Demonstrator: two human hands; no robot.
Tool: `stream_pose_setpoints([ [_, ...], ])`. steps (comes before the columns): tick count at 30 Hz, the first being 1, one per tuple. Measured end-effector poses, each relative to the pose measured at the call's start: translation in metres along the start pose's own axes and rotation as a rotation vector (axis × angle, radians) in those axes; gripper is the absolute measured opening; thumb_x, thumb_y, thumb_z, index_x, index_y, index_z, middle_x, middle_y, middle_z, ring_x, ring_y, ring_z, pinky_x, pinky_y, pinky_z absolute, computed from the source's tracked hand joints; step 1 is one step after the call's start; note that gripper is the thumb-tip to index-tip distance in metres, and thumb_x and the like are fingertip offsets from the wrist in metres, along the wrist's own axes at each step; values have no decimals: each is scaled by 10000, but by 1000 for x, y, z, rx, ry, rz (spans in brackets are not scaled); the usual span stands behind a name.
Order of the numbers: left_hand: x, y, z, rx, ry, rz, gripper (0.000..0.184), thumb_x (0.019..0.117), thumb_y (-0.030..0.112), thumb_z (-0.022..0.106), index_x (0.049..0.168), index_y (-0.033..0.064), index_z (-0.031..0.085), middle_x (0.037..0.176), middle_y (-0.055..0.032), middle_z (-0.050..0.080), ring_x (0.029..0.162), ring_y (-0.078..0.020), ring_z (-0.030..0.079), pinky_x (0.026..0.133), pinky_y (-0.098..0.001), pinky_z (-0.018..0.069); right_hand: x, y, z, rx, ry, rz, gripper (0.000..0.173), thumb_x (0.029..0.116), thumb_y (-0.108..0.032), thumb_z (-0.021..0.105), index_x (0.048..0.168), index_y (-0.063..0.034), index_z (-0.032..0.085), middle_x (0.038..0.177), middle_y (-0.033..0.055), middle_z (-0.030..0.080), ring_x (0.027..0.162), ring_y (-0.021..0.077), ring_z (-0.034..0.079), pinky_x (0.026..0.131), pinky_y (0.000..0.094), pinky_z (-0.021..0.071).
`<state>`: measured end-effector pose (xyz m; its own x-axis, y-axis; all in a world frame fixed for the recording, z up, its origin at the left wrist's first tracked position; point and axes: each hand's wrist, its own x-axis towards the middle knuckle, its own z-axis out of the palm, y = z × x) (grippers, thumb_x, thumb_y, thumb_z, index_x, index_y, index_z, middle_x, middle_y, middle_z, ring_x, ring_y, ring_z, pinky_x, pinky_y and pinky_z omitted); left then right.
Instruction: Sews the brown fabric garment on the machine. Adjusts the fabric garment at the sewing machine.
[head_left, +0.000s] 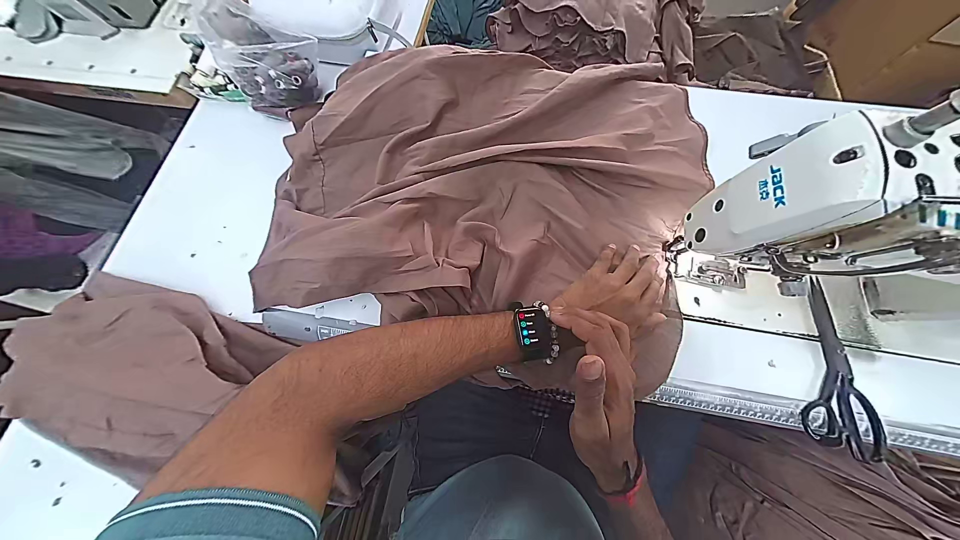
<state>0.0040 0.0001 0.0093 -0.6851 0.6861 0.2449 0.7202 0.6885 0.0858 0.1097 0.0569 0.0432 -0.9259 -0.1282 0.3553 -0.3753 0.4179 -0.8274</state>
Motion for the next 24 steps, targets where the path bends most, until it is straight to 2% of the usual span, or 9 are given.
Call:
stream_pose_setpoints([
  [7, -1, 2, -3, -14, -3, -12, 660, 1095, 474, 175, 1430, 95, 600, 1509, -144, 553, 1444, -367, 458, 1187, -596, 332, -1, 0, 0, -7, -1, 10, 727, 1072, -593, 178, 1226, -124, 712, 1240, 30, 708, 1281, 238, 551, 1103, 550, 361],
  [10, -2, 3, -13, 11, -64, -13, 686, 1096, 476, 135, 1477, 84, 549, 1544, -146, 514, 1470, -367, 420, 1192, -606, 314, 2, -3, 1, -31, -10, 3, 724, 1075, -584, 177, 1261, -138, 716, 1238, 38, 704, 1257, 239, 551, 1083, 539, 364],
  [12, -5, 11, -25, 45, -98, -74, 696, 1083, 464, 108, 1503, 90, 519, 1574, -118, 485, 1501, -331, 378, 1228, -578, 268, 6, -7, 1, -81, -23, -13, 723, 1071, -596, 174, 1264, -177, 731, 1223, 53, 689, 1239, 246, 545, 1082, 524, 377],
  [15, -2, 11, -29, 6, -148, -96, 642, 1098, 475, 173, 1523, 125, 504, 1587, -95, 474, 1513, -318, 364, 1244, -554, 253, 12, -11, 1, -174, -57, -45, 715, 1053, -635, 167, 1271, -267, 740, 1231, 66, 639, 1236, 259, 503, 1068, 531, 349],
  [16, -1, 9, -19, -3, -122, -95, 649, 1092, 493, 171, 1520, 142, 511, 1586, -87, 476, 1511, -316, 367, 1241, -557, 254, 13, -11, 2, -186, -67, -52, 709, 1052, -639, 167, 1266, -285, 744, 1241, 66, 636, 1244, 262, 497, 1074, 538, 342],
  [18, 2, 3, 18, -14, 103, -44, 662, 1073, 538, 213, 1390, 149, 646, 1464, -106, 603, 1405, -353, 507, 1161, -589, 350, 14, -11, 4, -204, -82, -62, 696, 1048, -641, 168, 1256, -315, 747, 1243, 67, 633, 1258, 270, 487, 1078, 565, 321],
  [19, 2, 4, 11, 10, 65, -53, 650, 1078, 529, 218, 1401, 147, 633, 1477, -102, 591, 1414, -348, 498, 1162, -586, 352, 13, -10, 5, -211, -85, -63, 693, 1047, -643, 168, 1249, -323, 749, 1239, 65, 630, 1260, 271, 485, 1079, 572, 316],
  [21, -2, 15, -25, 53, -115, -136, 621, 1096, 468, 196, 1490, 139, 547, 1561, -79, 510, 1494, -312, 398, 1233, -564, 273, 12, -10, 5, -214, -96, -59, 706, 1042, -657, 160, 1241, -323, 750, 1236, 66, 623, 1260, 269, 481, 1071, 568, 316],
  [24, -6, 22, -44, 80, -159, -188, 606, 1106, 425, 177, 1502, 136, 534, 1577, -57, 494, 1520, -279, 362, 1265, -533, 232, 11, -10, 5, -229, -99, -60, 720, 1038, -663, 145, 1249, -327, 745, 1239, 66, 621, 1256, 268, 481, 1053, 557, 327],
])
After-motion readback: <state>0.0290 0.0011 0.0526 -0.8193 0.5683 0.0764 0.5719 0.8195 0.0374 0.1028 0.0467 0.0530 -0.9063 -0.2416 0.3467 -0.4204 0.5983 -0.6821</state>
